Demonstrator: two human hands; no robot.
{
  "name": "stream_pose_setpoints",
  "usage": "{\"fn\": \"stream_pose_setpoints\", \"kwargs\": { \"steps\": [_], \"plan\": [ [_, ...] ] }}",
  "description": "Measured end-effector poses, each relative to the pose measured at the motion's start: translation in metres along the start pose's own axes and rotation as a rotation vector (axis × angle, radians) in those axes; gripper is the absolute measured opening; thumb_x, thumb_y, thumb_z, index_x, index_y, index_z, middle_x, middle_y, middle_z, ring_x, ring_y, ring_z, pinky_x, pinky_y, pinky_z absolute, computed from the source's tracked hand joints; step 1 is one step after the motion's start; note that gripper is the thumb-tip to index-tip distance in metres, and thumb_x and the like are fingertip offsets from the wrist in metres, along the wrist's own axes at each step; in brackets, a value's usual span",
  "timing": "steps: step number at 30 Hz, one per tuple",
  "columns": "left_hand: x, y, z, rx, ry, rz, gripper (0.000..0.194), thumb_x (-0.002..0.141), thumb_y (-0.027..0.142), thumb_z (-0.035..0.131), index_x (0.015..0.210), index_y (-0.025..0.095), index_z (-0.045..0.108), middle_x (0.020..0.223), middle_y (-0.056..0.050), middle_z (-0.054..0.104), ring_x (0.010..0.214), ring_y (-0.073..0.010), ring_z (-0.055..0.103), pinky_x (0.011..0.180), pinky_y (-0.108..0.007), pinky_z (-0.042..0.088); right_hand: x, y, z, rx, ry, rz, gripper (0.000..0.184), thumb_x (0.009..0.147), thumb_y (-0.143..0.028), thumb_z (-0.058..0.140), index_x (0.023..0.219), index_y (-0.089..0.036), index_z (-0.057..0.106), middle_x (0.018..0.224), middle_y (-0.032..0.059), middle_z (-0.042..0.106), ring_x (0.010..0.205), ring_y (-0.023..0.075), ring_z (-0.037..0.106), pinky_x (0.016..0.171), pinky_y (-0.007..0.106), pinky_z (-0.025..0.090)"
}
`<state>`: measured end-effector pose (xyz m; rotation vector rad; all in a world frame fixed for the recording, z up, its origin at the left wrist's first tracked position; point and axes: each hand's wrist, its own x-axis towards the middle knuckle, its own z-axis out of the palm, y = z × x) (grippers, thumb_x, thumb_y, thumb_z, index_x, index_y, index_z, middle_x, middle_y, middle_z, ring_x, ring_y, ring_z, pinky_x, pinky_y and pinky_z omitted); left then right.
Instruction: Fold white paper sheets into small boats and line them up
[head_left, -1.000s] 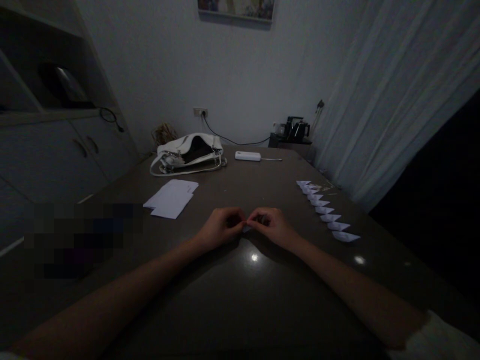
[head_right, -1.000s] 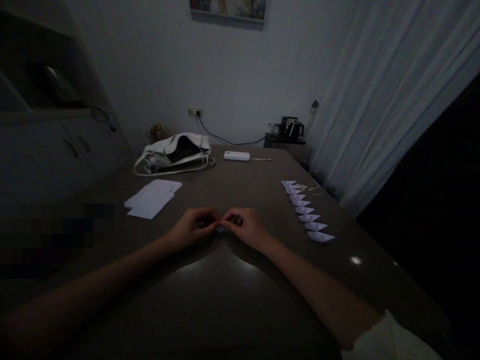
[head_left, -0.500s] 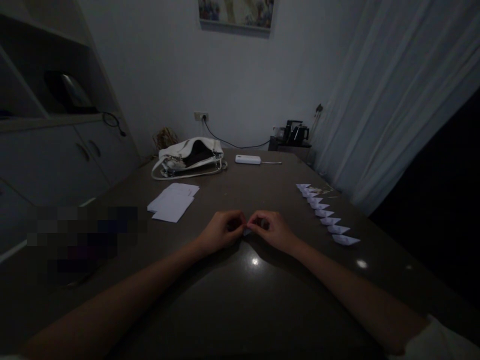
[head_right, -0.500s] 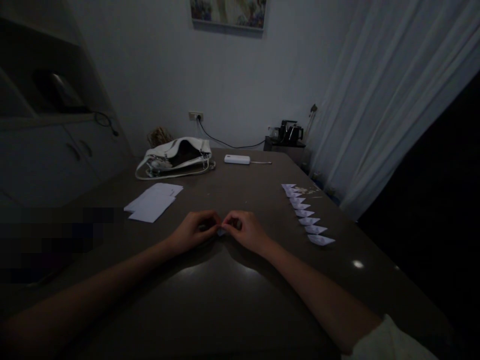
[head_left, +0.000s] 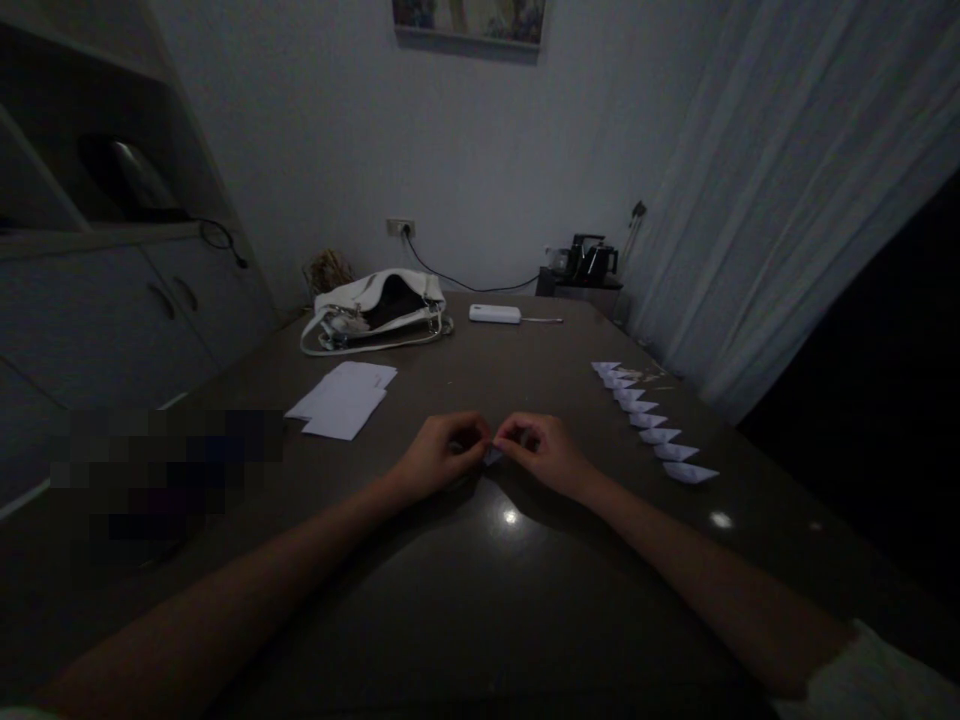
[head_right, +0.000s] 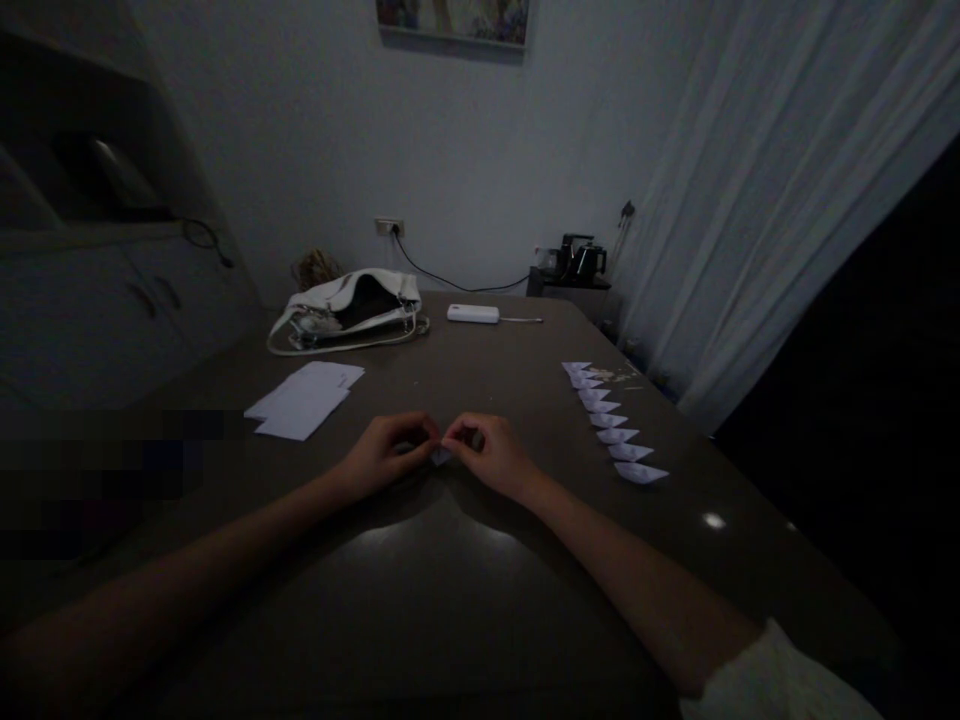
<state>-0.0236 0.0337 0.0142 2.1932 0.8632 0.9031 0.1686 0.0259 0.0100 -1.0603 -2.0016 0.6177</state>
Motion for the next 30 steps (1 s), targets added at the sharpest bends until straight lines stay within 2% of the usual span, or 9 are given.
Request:
{"fn": "stream_pose_setpoints", "kwargs": {
  "steps": [8, 13, 16, 19, 22, 25, 27, 30],
  "plan": [
    [0.003, -0.010, -0.004, -0.044, 0.106, -0.070, 0.019, 0.083, 0.032, 0.053, 0.082, 0.014, 0.056, 0.074, -0.002, 0.060, 0.069, -0.0140, 0.057, 0.063, -0.023, 0.045, 0.002, 0.009, -0.003, 0.033, 0.052, 0.039, 0.011, 0.080, -0.026, 0.061, 0.077, -0.015, 0.063, 0.070, 0.0014, 0.062, 0.058, 0.0108, 0.052, 0.053, 0.021, 0.039],
    [0.003, -0.010, -0.005, -0.045, 0.128, -0.093, 0.018, 0.082, 0.032, 0.052, 0.081, 0.014, 0.055, 0.071, 0.000, 0.058, 0.065, -0.0126, 0.054, 0.058, -0.021, 0.041, 0.002, 0.011, -0.002, 0.087, 0.056, 0.047, 0.013, 0.080, -0.029, 0.059, 0.077, -0.016, 0.061, 0.071, 0.0013, 0.060, 0.061, 0.0115, 0.053, 0.055, 0.022, 0.041],
    [0.004, -0.011, -0.004, -0.040, 0.150, -0.098, 0.018, 0.083, 0.031, 0.051, 0.080, 0.014, 0.054, 0.070, 0.000, 0.057, 0.064, -0.0121, 0.053, 0.057, -0.021, 0.040, 0.002, 0.012, -0.002, 0.159, 0.071, 0.054, 0.015, 0.082, -0.031, 0.058, 0.079, -0.016, 0.058, 0.074, 0.0021, 0.059, 0.065, 0.0127, 0.055, 0.056, 0.022, 0.044],
    [0.003, -0.012, -0.002, 0.014, 0.163, -0.098, 0.016, 0.085, 0.030, 0.049, 0.082, 0.014, 0.053, 0.070, 0.000, 0.057, 0.062, -0.0119, 0.052, 0.057, -0.021, 0.041, 0.001, 0.013, -0.002, 0.280, 0.049, 0.073, 0.016, 0.083, -0.033, 0.056, 0.083, -0.017, 0.054, 0.085, 0.0052, 0.061, 0.071, 0.0147, 0.059, 0.054, 0.023, 0.047],
    [0.001, -0.008, -0.001, 0.020, 0.108, -0.039, 0.015, 0.084, 0.023, 0.049, 0.097, 0.014, 0.052, 0.084, -0.003, 0.060, 0.069, -0.0125, 0.056, 0.063, -0.023, 0.045, -0.001, 0.011, -0.002, 0.274, 0.020, 0.036, 0.014, 0.084, -0.032, 0.055, 0.085, -0.018, 0.053, 0.090, 0.0059, 0.061, 0.074, 0.0153, 0.060, 0.057, 0.025, 0.049],
    [0.000, -0.004, -0.002, 0.047, 0.025, 0.112, 0.037, 0.078, 0.013, 0.051, 0.115, 0.017, 0.049, 0.111, -0.009, 0.055, 0.090, -0.0153, 0.058, 0.075, -0.026, 0.048, -0.002, 0.009, -0.002, 0.131, 0.004, -0.069, 0.009, 0.085, -0.027, 0.054, 0.085, -0.018, 0.055, 0.083, 0.0039, 0.059, 0.073, 0.0147, 0.059, 0.063, 0.026, 0.049],
    [-0.001, -0.003, -0.003, 0.109, -0.030, 0.180, 0.037, 0.076, 0.011, 0.053, 0.112, 0.018, 0.053, 0.112, -0.009, 0.053, 0.095, -0.0170, 0.056, 0.079, -0.027, 0.048, -0.002, 0.007, -0.003, 0.073, 0.003, -0.110, 0.007, 0.085, -0.025, 0.053, 0.084, -0.018, 0.055, 0.079, 0.0029, 0.059, 0.072, 0.0144, 0.059, 0.063, 0.026, 0.048],
    [-0.001, -0.005, -0.004, 0.168, -0.043, 0.168, 0.023, 0.078, 0.017, 0.057, 0.101, 0.016, 0.057, 0.101, -0.007, 0.056, 0.087, -0.0161, 0.057, 0.076, -0.027, 0.048, -0.002, 0.005, -0.003, 0.070, 0.013, -0.106, 0.008, 0.086, -0.025, 0.052, 0.084, -0.018, 0.055, 0.079, 0.0029, 0.059, 0.069, 0.0137, 0.058, 0.062, 0.025, 0.047]
  ]
}}
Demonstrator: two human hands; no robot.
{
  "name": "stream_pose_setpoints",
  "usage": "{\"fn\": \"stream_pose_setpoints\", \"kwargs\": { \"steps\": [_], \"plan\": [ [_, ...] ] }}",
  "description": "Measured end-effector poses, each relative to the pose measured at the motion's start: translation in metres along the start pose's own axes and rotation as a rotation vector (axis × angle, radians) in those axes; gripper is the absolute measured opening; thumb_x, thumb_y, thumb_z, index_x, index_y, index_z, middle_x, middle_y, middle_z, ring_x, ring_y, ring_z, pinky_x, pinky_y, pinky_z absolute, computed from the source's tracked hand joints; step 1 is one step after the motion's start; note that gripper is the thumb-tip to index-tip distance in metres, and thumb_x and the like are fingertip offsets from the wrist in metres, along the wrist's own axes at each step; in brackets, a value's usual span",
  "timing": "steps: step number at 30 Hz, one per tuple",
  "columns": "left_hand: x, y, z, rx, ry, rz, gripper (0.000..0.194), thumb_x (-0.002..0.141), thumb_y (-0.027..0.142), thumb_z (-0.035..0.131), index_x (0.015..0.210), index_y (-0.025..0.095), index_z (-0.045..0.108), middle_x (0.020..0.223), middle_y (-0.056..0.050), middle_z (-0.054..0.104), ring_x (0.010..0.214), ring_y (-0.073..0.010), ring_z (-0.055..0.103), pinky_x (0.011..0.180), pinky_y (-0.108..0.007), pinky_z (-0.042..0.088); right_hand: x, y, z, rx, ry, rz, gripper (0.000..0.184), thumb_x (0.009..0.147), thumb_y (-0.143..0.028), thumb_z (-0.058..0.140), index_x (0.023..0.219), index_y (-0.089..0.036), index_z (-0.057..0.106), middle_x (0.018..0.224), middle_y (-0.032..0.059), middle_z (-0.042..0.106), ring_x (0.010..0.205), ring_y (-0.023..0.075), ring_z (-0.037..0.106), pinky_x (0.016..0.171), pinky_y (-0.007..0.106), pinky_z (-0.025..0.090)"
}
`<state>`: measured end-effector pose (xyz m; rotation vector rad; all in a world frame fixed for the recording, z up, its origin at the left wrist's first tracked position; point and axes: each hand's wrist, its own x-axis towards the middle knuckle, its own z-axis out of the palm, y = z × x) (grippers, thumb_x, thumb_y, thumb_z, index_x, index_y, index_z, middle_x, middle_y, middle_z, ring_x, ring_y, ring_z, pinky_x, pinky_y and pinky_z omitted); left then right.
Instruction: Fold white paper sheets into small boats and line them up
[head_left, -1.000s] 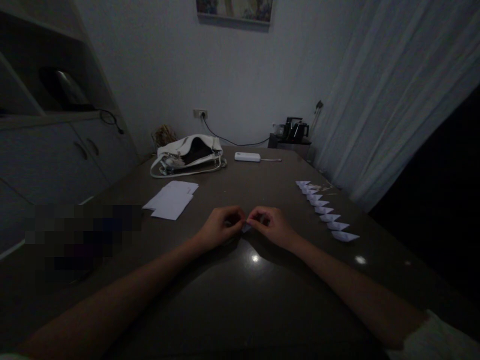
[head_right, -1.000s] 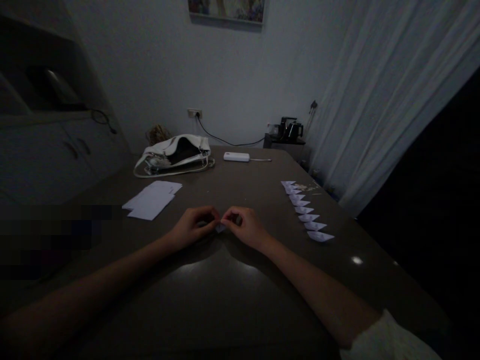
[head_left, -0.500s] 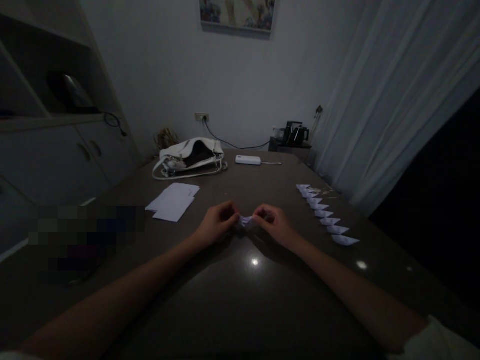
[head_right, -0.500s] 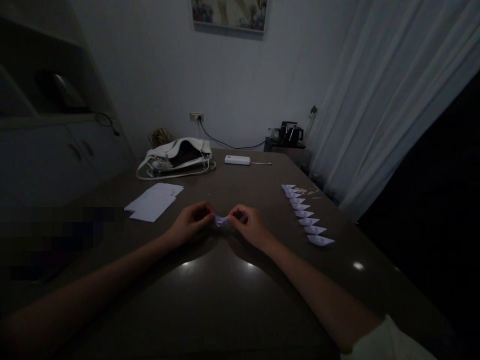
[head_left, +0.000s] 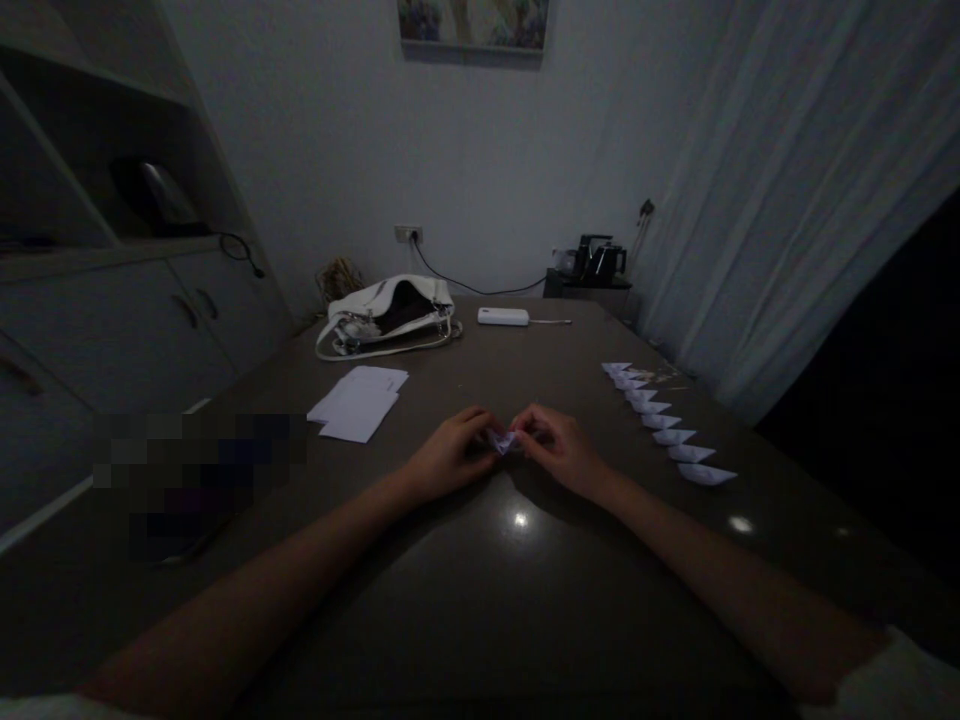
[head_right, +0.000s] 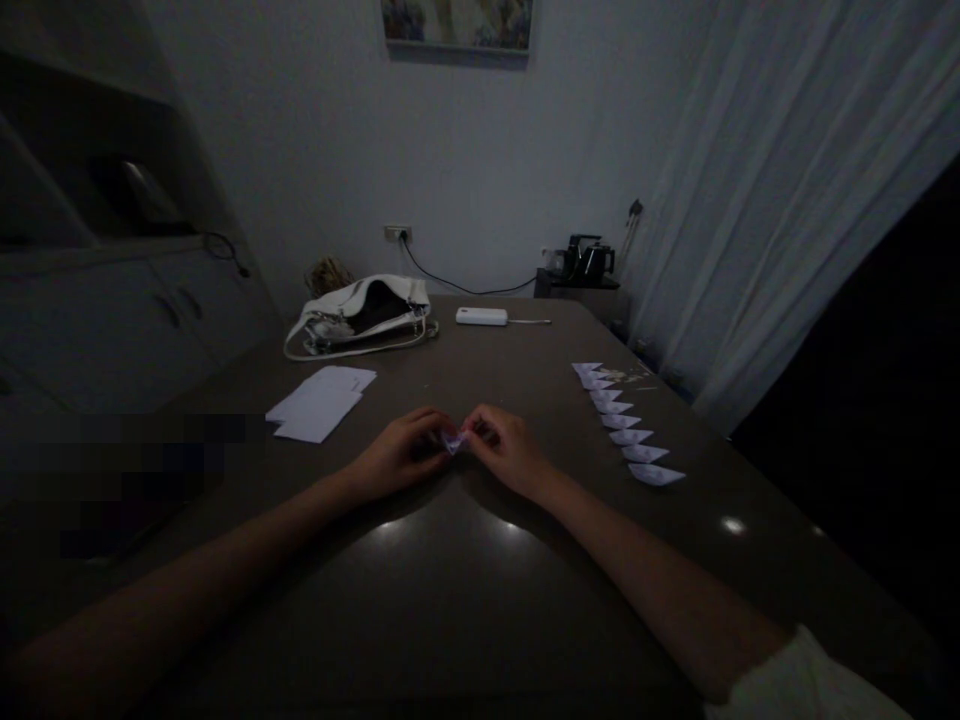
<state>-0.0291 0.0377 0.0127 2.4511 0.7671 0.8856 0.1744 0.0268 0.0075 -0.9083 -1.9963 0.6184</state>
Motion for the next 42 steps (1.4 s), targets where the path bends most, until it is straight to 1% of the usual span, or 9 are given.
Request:
{"fn": "stream_pose_setpoints", "kwargs": {
  "steps": [5, 10, 16, 21, 24, 28, 34, 37, 42],
  "plan": [
    [0.0009, -0.0051, -0.0001, 0.043, -0.023, -0.025, 0.015, 0.080, 0.028, 0.062, 0.086, 0.015, 0.059, 0.088, -0.004, 0.060, 0.078, -0.0148, 0.057, 0.070, -0.025, 0.045, 0.0003, -0.0008, 0.0008, 0.065, 0.022, 0.019, 0.009, 0.086, -0.026, 0.052, 0.083, -0.018, 0.054, 0.077, 0.0027, 0.058, 0.068, 0.0134, 0.058, 0.061, 0.025, 0.046],
    [0.0021, -0.0051, -0.0014, 0.008, 0.024, -0.063, 0.017, 0.082, 0.032, 0.060, 0.084, 0.014, 0.060, 0.081, -0.003, 0.062, 0.073, -0.0136, 0.057, 0.066, -0.023, 0.043, 0.0009, 0.0026, 0.0028, 0.217, 0.060, 0.093, 0.012, 0.085, -0.030, 0.054, 0.082, -0.018, 0.052, 0.078, 0.0015, 0.058, 0.062, 0.0113, 0.058, 0.059, 0.025, 0.047],
    [0.0012, -0.0043, 0.0018, -0.178, 0.049, -0.153, 0.018, 0.080, 0.030, 0.060, 0.076, 0.013, 0.057, 0.081, -0.004, 0.064, 0.075, -0.0147, 0.060, 0.069, -0.024, 0.046, 0.0035, 0.0044, 0.0052, 0.315, 0.100, 0.115, 0.015, 0.083, -0.031, 0.056, 0.079, -0.018, 0.052, 0.081, 0.0020, 0.058, 0.065, 0.0114, 0.057, 0.061, 0.025, 0.046],
    [0.0004, -0.0031, 0.0058, -0.339, 0.045, -0.217, 0.022, 0.080, 0.034, 0.061, 0.074, 0.013, 0.054, 0.084, -0.005, 0.065, 0.078, -0.0155, 0.061, 0.073, -0.026, 0.048, 0.0028, 0.0029, 0.0042, 0.360, 0.055, 0.142, 0.018, 0.084, -0.035, 0.055, 0.080, -0.019, 0.049, 0.086, 0.0035, 0.059, 0.069, 0.0121, 0.058, 0.065, 0.026, 0.048],
    [0.0001, -0.0029, 0.0053, -0.290, 0.020, -0.184, 0.025, 0.081, 0.035, 0.059, 0.069, 0.014, 0.053, 0.077, -0.003, 0.062, 0.073, -0.0138, 0.059, 0.070, -0.024, 0.046, 0.0008, 0.0030, 0.0048, 0.345, -0.041, 0.148, 0.018, 0.083, -0.034, 0.057, 0.091, -0.020, 0.049, 0.094, 0.0046, 0.060, 0.076, 0.0133, 0.060, 0.068, 0.027, 0.050],
    [0.0001, -0.0041, 0.0032, -0.161, 0.042, -0.115, 0.021, 0.082, 0.029, 0.058, 0.068, 0.014, 0.054, 0.072, -0.001, 0.059, 0.069, -0.0122, 0.057, 0.065, -0.021, 0.043, -0.0009, 0.0052, 0.0065, 0.263, -0.130, 0.107, 0.033, 0.080, -0.029, 0.064, 0.109, -0.021, 0.051, 0.102, 0.0061, 0.062, 0.087, 0.0159, 0.061, 0.075, 0.030, 0.049],
    [-0.0001, -0.0008, 0.0025, 0.035, -0.036, -0.044, 0.013, 0.080, 0.024, 0.058, 0.071, 0.014, 0.056, 0.078, -0.003, 0.060, 0.071, -0.0134, 0.056, 0.065, -0.022, 0.041, -0.0011, 0.0038, 0.0044, 0.176, -0.130, 0.108, 0.027, 0.077, -0.030, 0.067, 0.099, -0.019, 0.055, 0.089, 0.0033, 0.062, 0.075, 0.0139, 0.059, 0.067, 0.027, 0.048],
    [-0.0008, 0.0015, 0.0019, 0.051, -0.046, -0.035, 0.010, 0.080, 0.024, 0.059, 0.080, 0.014, 0.059, 0.081, -0.004, 0.061, 0.074, -0.0142, 0.056, 0.066, -0.023, 0.042, -0.0010, 0.0017, 0.0029, 0.145, -0.142, 0.109, 0.022, 0.077, -0.032, 0.067, 0.090, -0.019, 0.055, 0.080, 0.0004, 0.059, 0.069, 0.0121, 0.057, 0.063, 0.025, 0.046],
    [0.0000, 0.0017, -0.0010, 0.001, -0.044, -0.024, 0.011, 0.081, 0.025, 0.059, 0.087, 0.016, 0.061, 0.085, -0.003, 0.062, 0.077, -0.0146, 0.058, 0.069, -0.023, 0.043, -0.0001, 0.0046, 0.0025, 0.166, -0.135, 0.112, 0.024, 0.077, -0.036, 0.067, 0.086, -0.018, 0.054, 0.082, 0.0008, 0.058, 0.071, 0.0123, 0.057, 0.064, 0.025, 0.046]
  ]
}}
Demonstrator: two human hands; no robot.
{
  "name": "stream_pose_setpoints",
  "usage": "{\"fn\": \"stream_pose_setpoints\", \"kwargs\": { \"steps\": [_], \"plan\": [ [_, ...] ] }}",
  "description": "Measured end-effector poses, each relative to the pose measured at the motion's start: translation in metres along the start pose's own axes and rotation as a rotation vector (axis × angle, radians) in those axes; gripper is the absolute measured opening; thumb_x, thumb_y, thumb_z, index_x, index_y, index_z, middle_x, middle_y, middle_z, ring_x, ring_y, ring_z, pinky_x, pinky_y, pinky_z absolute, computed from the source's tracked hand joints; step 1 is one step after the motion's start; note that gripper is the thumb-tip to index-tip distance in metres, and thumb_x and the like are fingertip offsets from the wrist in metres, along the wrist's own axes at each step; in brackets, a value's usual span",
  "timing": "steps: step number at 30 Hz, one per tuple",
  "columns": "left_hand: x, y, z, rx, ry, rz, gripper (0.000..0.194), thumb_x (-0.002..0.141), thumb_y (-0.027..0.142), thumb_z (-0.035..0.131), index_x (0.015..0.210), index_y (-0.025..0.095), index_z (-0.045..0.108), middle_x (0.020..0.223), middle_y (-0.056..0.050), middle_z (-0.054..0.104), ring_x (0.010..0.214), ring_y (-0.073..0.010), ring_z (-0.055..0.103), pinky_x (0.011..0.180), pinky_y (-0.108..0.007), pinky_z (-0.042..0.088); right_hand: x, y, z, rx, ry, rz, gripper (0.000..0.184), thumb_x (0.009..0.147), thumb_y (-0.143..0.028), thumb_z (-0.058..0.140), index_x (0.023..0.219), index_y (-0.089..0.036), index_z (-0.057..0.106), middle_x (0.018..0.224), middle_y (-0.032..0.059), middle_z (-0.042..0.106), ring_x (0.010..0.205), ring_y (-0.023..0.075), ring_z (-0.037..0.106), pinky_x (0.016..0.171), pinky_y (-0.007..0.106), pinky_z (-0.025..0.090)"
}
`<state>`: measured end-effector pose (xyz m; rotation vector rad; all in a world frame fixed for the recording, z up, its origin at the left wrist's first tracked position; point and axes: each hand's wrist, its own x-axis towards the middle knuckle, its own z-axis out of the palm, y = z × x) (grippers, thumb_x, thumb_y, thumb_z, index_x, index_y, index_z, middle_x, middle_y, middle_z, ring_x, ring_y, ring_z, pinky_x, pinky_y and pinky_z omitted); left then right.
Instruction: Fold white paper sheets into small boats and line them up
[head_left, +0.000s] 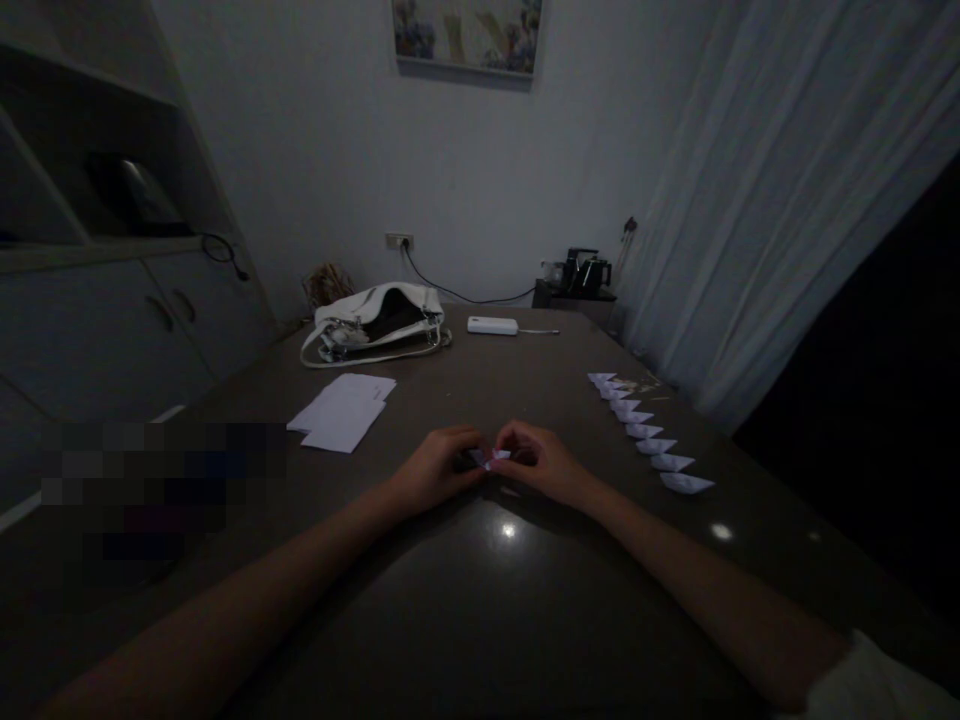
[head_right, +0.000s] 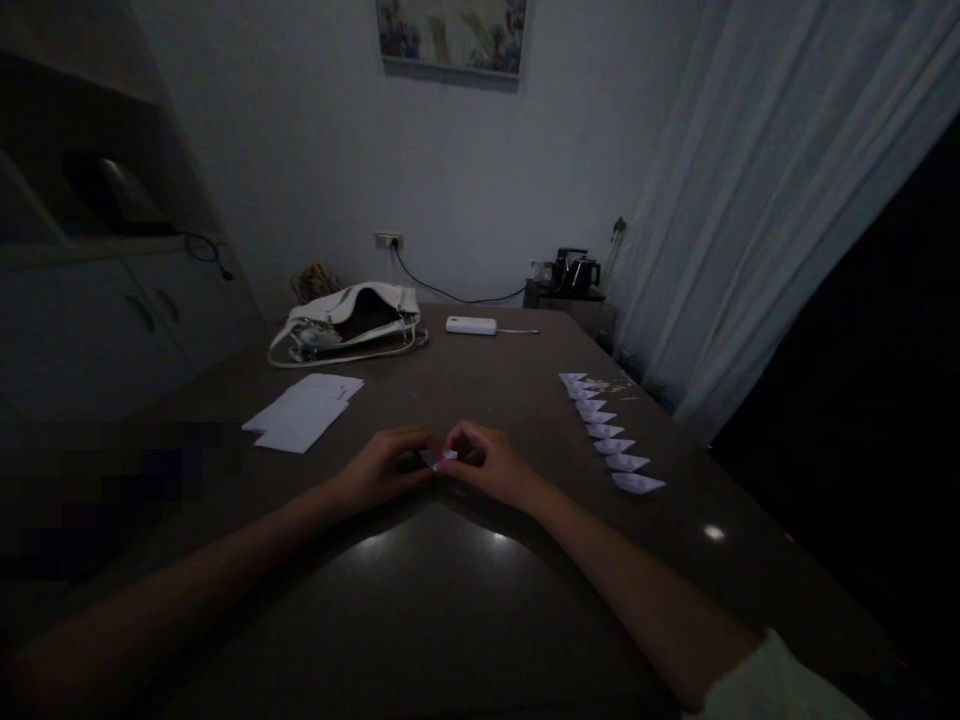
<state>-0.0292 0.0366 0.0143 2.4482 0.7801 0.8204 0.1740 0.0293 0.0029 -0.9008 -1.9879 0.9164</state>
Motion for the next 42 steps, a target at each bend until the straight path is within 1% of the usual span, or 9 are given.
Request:
{"fn": "stream_pose_setpoints", "kwargs": {
  "steps": [7, 11, 15, 19, 22, 26, 30, 35, 42],
  "plan": [
    [0.0003, -0.0012, -0.0010, -0.075, 0.017, -0.033, 0.019, 0.080, 0.030, 0.062, 0.093, 0.016, 0.061, 0.088, -0.004, 0.064, 0.081, -0.0156, 0.060, 0.072, -0.024, 0.045, 0.0012, 0.0024, 0.0006, 0.101, -0.001, 0.031, 0.023, 0.077, -0.035, 0.068, 0.088, -0.018, 0.055, 0.084, 0.0016, 0.062, 0.078, 0.0146, 0.061, 0.072, 0.028, 0.048],
    [-0.0005, -0.0011, -0.0019, -0.085, 0.007, -0.025, 0.022, 0.080, 0.036, 0.063, 0.089, 0.016, 0.063, 0.086, -0.004, 0.065, 0.079, -0.0152, 0.061, 0.072, -0.023, 0.045, 0.0019, 0.0037, 0.0017, 0.146, 0.014, 0.068, 0.026, 0.075, -0.037, 0.068, 0.086, -0.017, 0.055, 0.082, 0.0023, 0.063, 0.074, 0.0145, 0.062, 0.069, 0.028, 0.047],
    [0.0002, -0.0009, -0.0018, -0.070, 0.010, -0.011, 0.021, 0.082, 0.035, 0.062, 0.081, 0.014, 0.064, 0.082, -0.004, 0.065, 0.077, -0.0145, 0.061, 0.070, -0.022, 0.043, 0.0026, 0.0054, 0.0026, 0.199, 0.012, 0.088, 0.027, 0.074, -0.038, 0.069, 0.083, -0.017, 0.055, 0.078, 0.0020, 0.063, 0.071, 0.0141, 0.061, 0.067, 0.027, 0.047],
    [0.0008, -0.0028, 0.0014, -0.085, 0.013, -0.070, 0.024, 0.082, 0.038, 0.061, 0.079, 0.014, 0.065, 0.080, -0.003, 0.066, 0.076, -0.0149, 0.061, 0.071, -0.023, 0.043, 0.0024, 0.0021, 0.0020, 0.195, 0.029, 0.088, 0.026, 0.073, -0.038, 0.069, 0.080, -0.016, 0.057, 0.073, 0.0005, 0.061, 0.068, 0.0131, 0.059, 0.065, 0.026, 0.046],
    [0.0000, -0.0045, 0.0040, -0.147, 0.040, -0.129, 0.028, 0.082, 0.041, 0.060, 0.082, 0.013, 0.064, 0.079, -0.003, 0.066, 0.075, -0.0155, 0.061, 0.069, -0.023, 0.044, 0.0018, -0.0015, 0.0008, 0.203, 0.032, 0.096, 0.026, 0.073, -0.038, 0.069, 0.081, -0.016, 0.057, 0.074, 0.0006, 0.061, 0.068, 0.0129, 0.059, 0.065, 0.026, 0.046],
    [-0.0004, -0.0049, 0.0055, -0.252, 0.063, -0.158, 0.030, 0.080, 0.040, 0.062, 0.095, 0.014, 0.064, 0.089, -0.005, 0.068, 0.082, -0.0173, 0.063, 0.073, -0.025, 0.047, 0.0011, -0.0020, 0.0001, 0.192, 0.014, 0.097, 0.026, 0.073, -0.037, 0.070, 0.084, -0.016, 0.058, 0.077, 0.0017, 0.063, 0.071, 0.0137, 0.061, 0.065, 0.026, 0.047],
    [0.0017, -0.0039, 0.0039, -0.264, 0.055, -0.208, 0.030, 0.081, 0.037, 0.060, 0.098, 0.013, 0.067, 0.095, -0.007, 0.070, 0.087, -0.0199, 0.064, 0.077, -0.027, 0.048, 0.0011, 0.0009, 0.0013, 0.196, 0.036, 0.097, 0.026, 0.074, -0.036, 0.069, 0.085, -0.016, 0.058, 0.081, 0.0029, 0.064, 0.074, 0.0144, 0.061, 0.066, 0.026, 0.047],
    [0.0045, -0.0038, 0.0019, -0.268, 0.016, -0.294, 0.033, 0.079, 0.039, 0.060, 0.095, 0.012, 0.070, 0.085, -0.006, 0.071, 0.078, -0.0205, 0.065, 0.068, -0.027, 0.048, 0.0020, 0.0017, 0.0024, 0.143, 0.090, 0.077, 0.024, 0.075, -0.036, 0.068, 0.083, -0.016, 0.057, 0.078, 0.0025, 0.063, 0.069, 0.0134, 0.059, 0.063, 0.026, 0.046],
    [0.0038, -0.0067, 0.0044, -0.340, 0.039, -0.338, 0.035, 0.079, 0.043, 0.059, 0.086, 0.010, 0.069, 0.073, -0.006, 0.068, 0.067, -0.0171, 0.061, 0.059, -0.024, 0.044, 0.0020, 0.0006, 0.0042, 0.110, 0.112, 0.076, 0.023, 0.076, -0.035, 0.066, 0.084, -0.016, 0.057, 0.076, 0.0019, 0.062, 0.066, 0.0126, 0.058, 0.060, 0.024, 0.044]
  ]
}}
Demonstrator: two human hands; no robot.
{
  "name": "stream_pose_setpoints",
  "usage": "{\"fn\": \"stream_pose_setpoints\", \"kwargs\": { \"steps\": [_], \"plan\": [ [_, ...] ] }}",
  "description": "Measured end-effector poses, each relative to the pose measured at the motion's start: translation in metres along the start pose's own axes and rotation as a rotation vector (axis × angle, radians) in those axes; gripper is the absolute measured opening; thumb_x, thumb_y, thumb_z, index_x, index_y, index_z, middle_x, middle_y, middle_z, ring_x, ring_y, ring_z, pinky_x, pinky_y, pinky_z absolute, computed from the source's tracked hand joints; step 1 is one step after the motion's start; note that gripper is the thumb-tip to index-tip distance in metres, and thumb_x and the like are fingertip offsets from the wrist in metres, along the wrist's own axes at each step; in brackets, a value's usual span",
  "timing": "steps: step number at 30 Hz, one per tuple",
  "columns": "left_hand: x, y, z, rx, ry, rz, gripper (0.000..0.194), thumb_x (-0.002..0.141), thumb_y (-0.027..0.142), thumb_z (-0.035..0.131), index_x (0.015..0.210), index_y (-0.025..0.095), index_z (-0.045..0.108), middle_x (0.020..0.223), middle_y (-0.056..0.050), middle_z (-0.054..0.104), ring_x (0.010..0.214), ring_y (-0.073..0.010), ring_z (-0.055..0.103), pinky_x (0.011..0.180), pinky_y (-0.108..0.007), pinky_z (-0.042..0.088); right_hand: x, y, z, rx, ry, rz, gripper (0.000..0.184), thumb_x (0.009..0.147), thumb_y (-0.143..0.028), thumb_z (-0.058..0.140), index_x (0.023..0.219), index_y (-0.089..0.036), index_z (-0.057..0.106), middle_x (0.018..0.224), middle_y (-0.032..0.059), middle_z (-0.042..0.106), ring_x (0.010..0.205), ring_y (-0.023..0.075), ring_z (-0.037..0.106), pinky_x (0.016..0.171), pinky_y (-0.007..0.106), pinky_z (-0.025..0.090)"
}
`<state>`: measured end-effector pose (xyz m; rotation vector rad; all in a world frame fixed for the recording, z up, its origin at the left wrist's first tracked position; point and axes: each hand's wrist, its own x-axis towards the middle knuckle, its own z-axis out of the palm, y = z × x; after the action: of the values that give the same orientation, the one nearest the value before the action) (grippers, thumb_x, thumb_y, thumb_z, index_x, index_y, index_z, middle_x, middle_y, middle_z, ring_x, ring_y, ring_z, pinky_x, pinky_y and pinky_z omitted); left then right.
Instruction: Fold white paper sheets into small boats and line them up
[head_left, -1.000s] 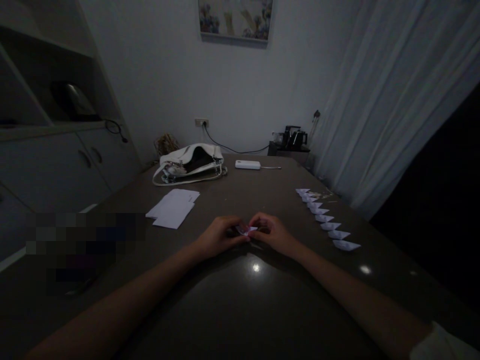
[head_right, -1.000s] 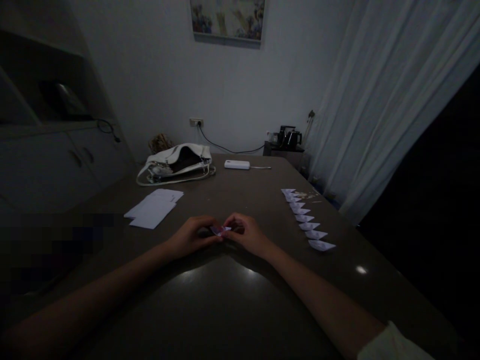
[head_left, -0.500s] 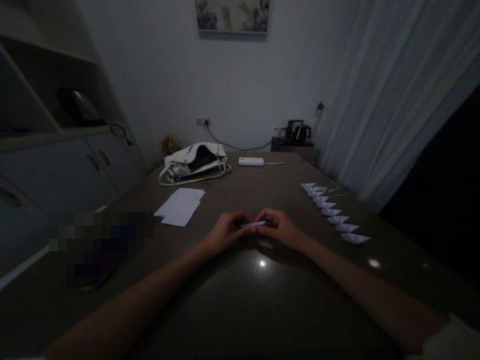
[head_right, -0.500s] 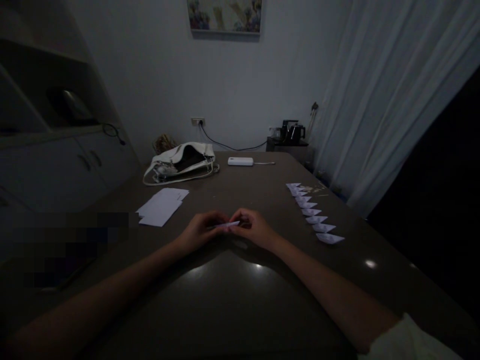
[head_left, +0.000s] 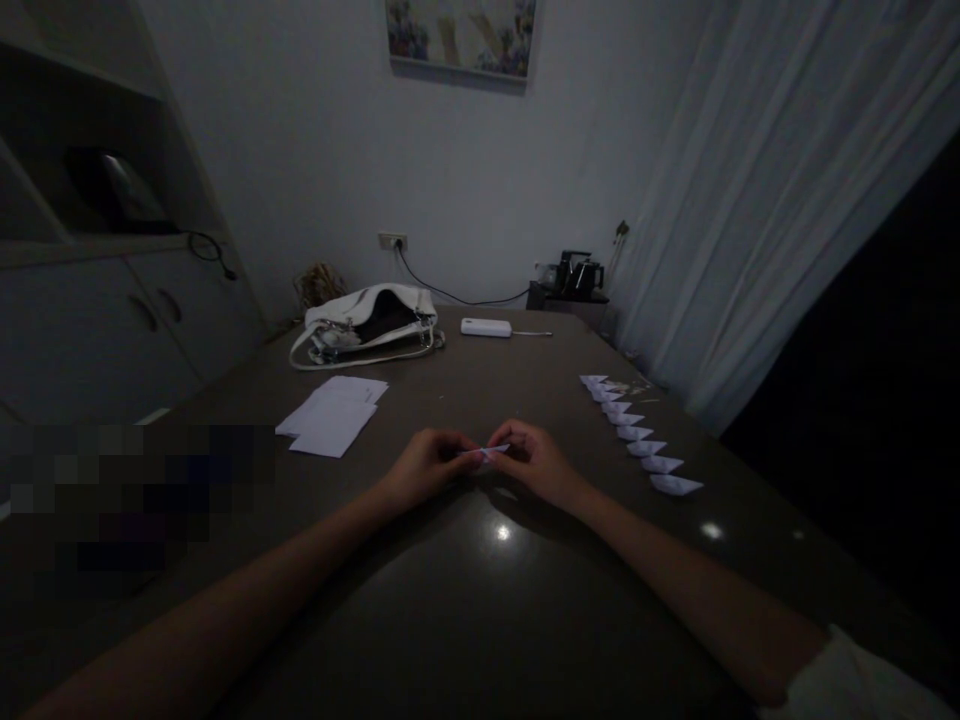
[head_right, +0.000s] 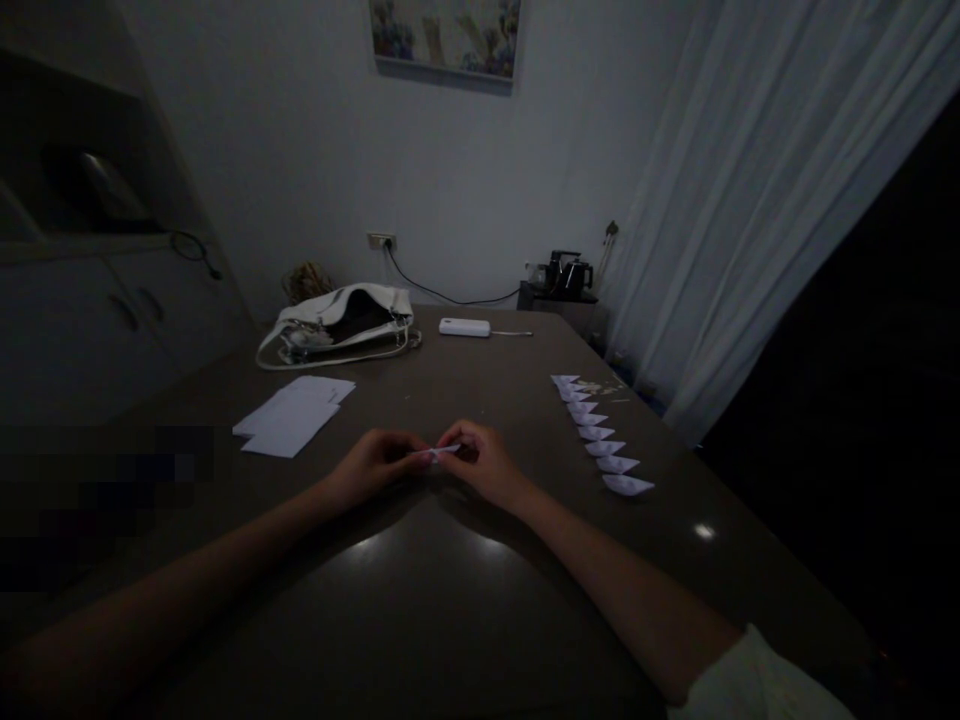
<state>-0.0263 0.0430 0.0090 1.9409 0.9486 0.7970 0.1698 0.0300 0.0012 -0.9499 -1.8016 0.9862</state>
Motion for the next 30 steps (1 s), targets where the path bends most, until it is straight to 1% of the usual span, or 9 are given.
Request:
{"fn": "stream_pose_setpoints", "kwargs": {
  "steps": [3, 5, 8, 10, 12, 15, 20, 26, 30],
  "plan": [
    [0.0003, -0.0007, 0.0009, -0.065, -0.002, -0.008, 0.034, 0.077, 0.042, 0.061, 0.087, 0.010, 0.069, 0.076, -0.006, 0.069, 0.069, -0.0172, 0.062, 0.060, -0.024, 0.045, -0.0003, 0.0024, -0.0009, -0.029, -0.023, 0.013, 0.024, 0.077, -0.035, 0.065, 0.091, -0.016, 0.059, 0.078, 0.0028, 0.063, 0.066, 0.0132, 0.058, 0.060, 0.024, 0.044],
    [0.0007, -0.0006, 0.0014, -0.089, 0.006, -0.027, 0.035, 0.076, 0.041, 0.063, 0.086, 0.009, 0.069, 0.077, -0.007, 0.069, 0.070, -0.0177, 0.062, 0.062, -0.024, 0.046, 0.0001, 0.0036, -0.0016, -0.061, -0.048, 0.015, 0.023, 0.079, -0.037, 0.062, 0.086, -0.014, 0.061, 0.073, 0.0025, 0.062, 0.064, 0.0131, 0.057, 0.059, 0.024, 0.044],
    [0.0011, -0.0016, 0.0019, -0.107, -0.002, -0.055, 0.037, 0.075, 0.042, 0.064, 0.088, 0.007, 0.068, 0.078, -0.008, 0.069, 0.070, -0.0173, 0.062, 0.063, -0.024, 0.045, 0.0013, 0.0042, -0.0020, -0.069, -0.083, 0.015, 0.028, 0.082, -0.040, 0.058, 0.075, -0.014, 0.062, 0.065, 0.0016, 0.060, 0.059, 0.0120, 0.055, 0.057, 0.023, 0.042],
    [0.0013, -0.0034, 0.0019, -0.119, -0.016, -0.060, 0.039, 0.077, 0.044, 0.061, 0.090, 0.007, 0.067, 0.076, -0.007, 0.068, 0.067, -0.0159, 0.060, 0.061, -0.023, 0.044, 0.0021, 0.0043, -0.0019, -0.054, -0.089, 0.023, 0.029, 0.082, -0.041, 0.058, 0.075, -0.013, 0.062, 0.065, 0.0017, 0.060, 0.058, 0.0116, 0.054, 0.056, 0.023, 0.042],
    [0.0015, -0.0052, 0.0015, -0.110, -0.026, -0.065, 0.040, 0.080, 0.045, 0.058, 0.089, 0.008, 0.067, 0.072, -0.006, 0.065, 0.063, -0.0140, 0.058, 0.057, -0.022, 0.042, 0.0027, 0.0047, -0.0019, -0.045, -0.082, 0.030, 0.029, 0.082, -0.041, 0.058, 0.075, -0.013, 0.062, 0.065, 0.0018, 0.060, 0.057, 0.0114, 0.054, 0.055, 0.022, 0.041],
    [0.0021, -0.0056, 0.0010, -0.067, -0.028, -0.056, 0.040, 0.082, 0.046, 0.054, 0.082, 0.008, 0.065, 0.066, -0.003, 0.061, 0.059, -0.0121, 0.055, 0.054, -0.021, 0.040, 0.0029, 0.0059, -0.0022, -0.042, -0.072, 0.028, 0.029, 0.082, -0.041, 0.058, 0.072, -0.013, 0.061, 0.062, 0.0012, 0.059, 0.055, 0.0108, 0.052, 0.054, 0.022, 0.040],
    [0.0024, -0.0021, 0.0011, 0.006, -0.015, -0.025, 0.041, 0.082, 0.047, 0.052, 0.079, 0.008, 0.064, 0.065, -0.004, 0.061, 0.059, -0.0130, 0.055, 0.056, -0.022, 0.040, 0.0026, 0.0066, -0.0022, -0.040, -0.075, 0.035, 0.030, 0.082, -0.042, 0.058, 0.072, -0.014, 0.061, 0.062, 0.0009, 0.059, 0.054, 0.0099, 0.051, 0.053, 0.021, 0.040],
    [0.0021, -0.0037, 0.0000, 0.045, 0.025, -0.026, 0.042, 0.082, 0.049, 0.051, 0.077, 0.009, 0.064, 0.062, -0.002, 0.060, 0.058, -0.0128, 0.054, 0.054, -0.021, 0.039, 0.0045, 0.0068, -0.0020, 0.056, -0.067, 0.127, 0.036, 0.079, -0.049, 0.058, 0.073, -0.014, 0.060, 0.063, 0.0017, 0.060, 0.049, 0.0083, 0.049, 0.047, 0.020, 0.039],
    [0.0021, -0.0031, -0.0005, 0.012, 0.013, -0.060, 0.042, 0.081, 0.050, 0.051, 0.076, 0.010, 0.062, 0.060, -0.001, 0.057, 0.055, -0.0117, 0.052, 0.052, -0.021, 0.037, 0.0059, 0.0073, -0.0037, 0.078, -0.084, 0.160, 0.037, 0.078, -0.050, 0.059, 0.070, -0.014, 0.059, 0.062, 0.0011, 0.060, 0.047, 0.0071, 0.048, 0.045, 0.019, 0.038]
  ]
}}
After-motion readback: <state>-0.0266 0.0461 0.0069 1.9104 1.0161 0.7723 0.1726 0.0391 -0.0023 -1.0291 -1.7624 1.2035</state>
